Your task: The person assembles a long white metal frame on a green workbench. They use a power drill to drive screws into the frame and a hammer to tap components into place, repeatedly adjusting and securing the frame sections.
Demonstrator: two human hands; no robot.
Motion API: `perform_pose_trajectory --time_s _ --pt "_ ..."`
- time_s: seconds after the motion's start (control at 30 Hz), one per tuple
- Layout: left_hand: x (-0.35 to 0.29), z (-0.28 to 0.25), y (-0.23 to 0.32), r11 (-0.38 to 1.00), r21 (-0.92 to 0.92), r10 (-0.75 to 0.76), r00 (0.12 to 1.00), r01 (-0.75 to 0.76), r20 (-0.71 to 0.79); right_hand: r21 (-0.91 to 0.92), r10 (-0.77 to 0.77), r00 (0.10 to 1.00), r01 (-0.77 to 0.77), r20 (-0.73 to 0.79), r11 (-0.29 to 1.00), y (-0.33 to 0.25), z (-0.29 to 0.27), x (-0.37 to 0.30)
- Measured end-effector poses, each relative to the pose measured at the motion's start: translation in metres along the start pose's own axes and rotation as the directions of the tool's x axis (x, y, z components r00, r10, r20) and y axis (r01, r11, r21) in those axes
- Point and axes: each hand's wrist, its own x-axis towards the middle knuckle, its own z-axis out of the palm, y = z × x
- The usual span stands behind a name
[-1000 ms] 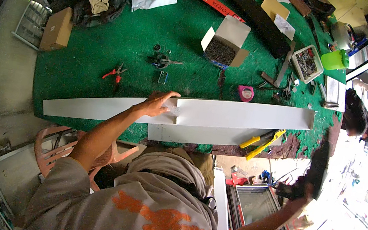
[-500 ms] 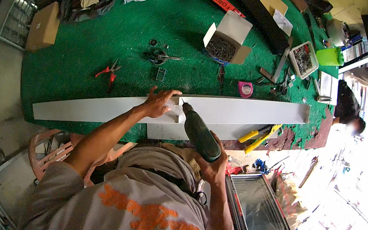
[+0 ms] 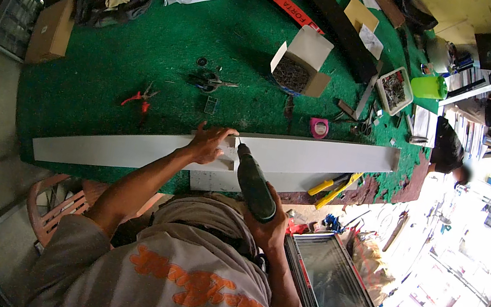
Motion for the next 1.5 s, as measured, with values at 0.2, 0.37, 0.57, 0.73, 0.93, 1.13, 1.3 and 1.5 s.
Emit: perform_pose_trajectory --time_s 0.2,0.37,0.57,0.73,0.93,1.13,1.3,1.5 --pt "0.002 -0.003 0.001 0.999 -0.03 -0.025 0.999 0.026 0.039 -0.063 -0.03 0.999 0.029 -0.02 0.998 -0.008 0.004 -0.001" --pt "0.001 0.001 0.0 0.999 -0.029 -0.028 0.999 0.029 0.039 -0.082 0.0 1.0 -0.002 -0.026 0.997 -0.035 0.0 -0.004" --pt "0.001 0.005 -0.004 0.999 -0.035 0.028 1.0 -0.028 0.01 -0.225 -0.026 0.991 0.056 0.133 0.973 -0.069 -0.017 0.01" --pt "0.002 0.005 -0.002 1.0 -0.019 0.008 1.0 -0.008 -0.008 -0.36 -0.064 0.978 0.133 0.197 0.923 -0.073 -0.006 0.031" --pt "0.003 0.004 -0.001 1.0 -0.005 -0.003 1.0 0.003 0.016 -0.392 -0.061 0.974 0.144 0.218 0.909 -0.078 -0.002 0.042" --pt "0.002 0.007 -0.003 0.998 -0.056 0.025 0.998 -0.028 -0.065 -0.444 0.088 0.972 0.018 0.216 0.896 -0.09 0.001 0.047" --pt "0.001 0.005 -0.001 0.996 -0.087 0.009 0.998 -0.015 -0.064 -0.44 0.078 0.968 0.035 0.237 0.897 -0.096 0.003 0.052" --pt "-0.001 0.001 0.002 0.997 -0.073 0.001 0.998 -0.006 -0.064 -0.455 0.11 0.965 0.011 0.237 0.89 -0.101 0.005 0.055"
